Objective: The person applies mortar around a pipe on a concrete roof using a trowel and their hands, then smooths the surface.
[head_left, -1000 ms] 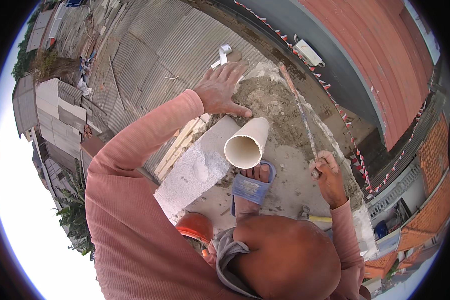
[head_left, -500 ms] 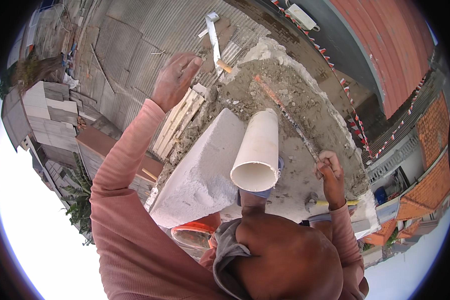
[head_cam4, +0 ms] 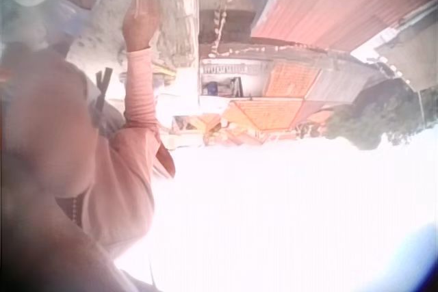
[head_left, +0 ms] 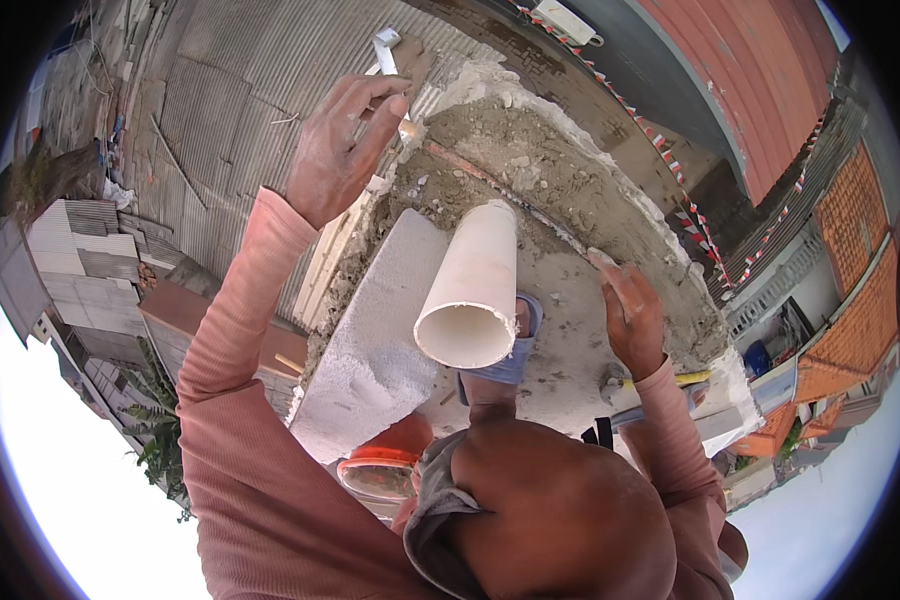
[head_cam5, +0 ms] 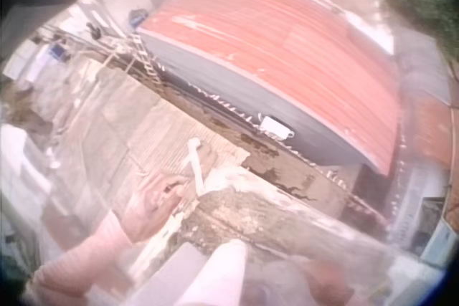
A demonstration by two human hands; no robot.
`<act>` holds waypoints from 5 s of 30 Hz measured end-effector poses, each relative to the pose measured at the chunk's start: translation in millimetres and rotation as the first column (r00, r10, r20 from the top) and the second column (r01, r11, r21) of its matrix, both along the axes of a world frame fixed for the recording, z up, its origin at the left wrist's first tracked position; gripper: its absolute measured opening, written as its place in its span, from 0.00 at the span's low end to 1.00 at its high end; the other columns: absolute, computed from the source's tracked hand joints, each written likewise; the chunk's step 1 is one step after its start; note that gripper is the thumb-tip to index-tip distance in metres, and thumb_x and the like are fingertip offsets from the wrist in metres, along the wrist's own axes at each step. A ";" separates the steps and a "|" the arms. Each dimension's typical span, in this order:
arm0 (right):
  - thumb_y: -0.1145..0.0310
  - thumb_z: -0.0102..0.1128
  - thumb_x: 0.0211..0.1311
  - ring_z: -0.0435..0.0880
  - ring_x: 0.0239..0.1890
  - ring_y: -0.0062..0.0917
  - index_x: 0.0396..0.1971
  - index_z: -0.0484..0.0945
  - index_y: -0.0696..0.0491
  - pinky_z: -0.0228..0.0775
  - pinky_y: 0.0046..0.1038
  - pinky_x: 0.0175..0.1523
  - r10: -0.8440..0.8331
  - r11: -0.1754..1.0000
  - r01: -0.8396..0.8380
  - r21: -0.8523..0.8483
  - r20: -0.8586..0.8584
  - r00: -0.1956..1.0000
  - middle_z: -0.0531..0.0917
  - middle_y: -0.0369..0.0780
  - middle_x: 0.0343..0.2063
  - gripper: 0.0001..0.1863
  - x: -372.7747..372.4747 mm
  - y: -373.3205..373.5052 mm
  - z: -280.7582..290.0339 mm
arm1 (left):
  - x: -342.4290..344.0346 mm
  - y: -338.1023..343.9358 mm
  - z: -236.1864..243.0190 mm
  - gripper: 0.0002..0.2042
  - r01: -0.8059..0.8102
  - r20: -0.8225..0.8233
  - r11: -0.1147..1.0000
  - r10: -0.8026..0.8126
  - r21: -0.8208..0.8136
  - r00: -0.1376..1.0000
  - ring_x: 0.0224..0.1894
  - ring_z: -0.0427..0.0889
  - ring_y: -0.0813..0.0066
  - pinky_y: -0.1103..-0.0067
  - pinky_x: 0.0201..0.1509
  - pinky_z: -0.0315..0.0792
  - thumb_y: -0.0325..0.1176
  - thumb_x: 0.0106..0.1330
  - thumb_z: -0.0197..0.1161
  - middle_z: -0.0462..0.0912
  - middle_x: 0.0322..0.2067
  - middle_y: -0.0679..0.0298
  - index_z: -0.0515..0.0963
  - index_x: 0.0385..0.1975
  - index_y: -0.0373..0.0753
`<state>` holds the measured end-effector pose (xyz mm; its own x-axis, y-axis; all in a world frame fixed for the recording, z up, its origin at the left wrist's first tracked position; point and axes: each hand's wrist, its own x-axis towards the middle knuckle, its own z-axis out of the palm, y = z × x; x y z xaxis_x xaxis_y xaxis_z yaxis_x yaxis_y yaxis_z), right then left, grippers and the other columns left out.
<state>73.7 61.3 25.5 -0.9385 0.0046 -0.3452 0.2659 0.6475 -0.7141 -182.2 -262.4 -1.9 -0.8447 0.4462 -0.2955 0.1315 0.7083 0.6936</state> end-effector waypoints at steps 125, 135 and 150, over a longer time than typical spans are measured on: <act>0.60 0.52 0.76 0.78 0.25 0.48 0.41 0.82 0.55 0.69 0.35 0.31 -0.296 0.923 0.340 -0.179 0.230 0.927 0.78 0.51 0.23 0.15 -0.8 -59.4 -10.9 | -17.1 -5.6 -27.1 0.27 0.114 0.284 0.992 -0.124 0.052 0.951 0.25 0.63 0.78 0.76 0.31 0.64 0.60 0.71 0.57 0.65 0.23 0.71 0.80 0.34 0.36; 0.59 0.53 0.75 0.77 0.24 0.49 0.37 0.79 0.55 0.68 0.37 0.31 -0.323 0.918 0.373 -0.134 0.292 0.900 0.77 0.49 0.21 0.14 26.8 -45.7 -20.3 | -8.3 18.6 -17.9 0.24 0.200 0.428 0.979 -0.166 -0.034 0.888 0.30 0.64 0.80 0.79 0.36 0.63 0.57 0.72 0.57 0.67 0.23 0.72 0.78 0.30 0.39; 0.58 0.54 0.76 0.76 0.26 0.28 0.39 0.80 0.58 0.68 0.29 0.34 -0.294 0.921 0.343 -0.182 0.251 0.922 0.78 0.44 0.22 0.17 -9.2 -55.6 -20.1 | -22.3 -5.5 -20.6 0.22 0.111 0.349 0.992 -0.086 -0.053 0.933 0.27 0.60 0.82 0.81 0.30 0.59 0.55 0.74 0.57 0.64 0.23 0.75 0.78 0.30 0.41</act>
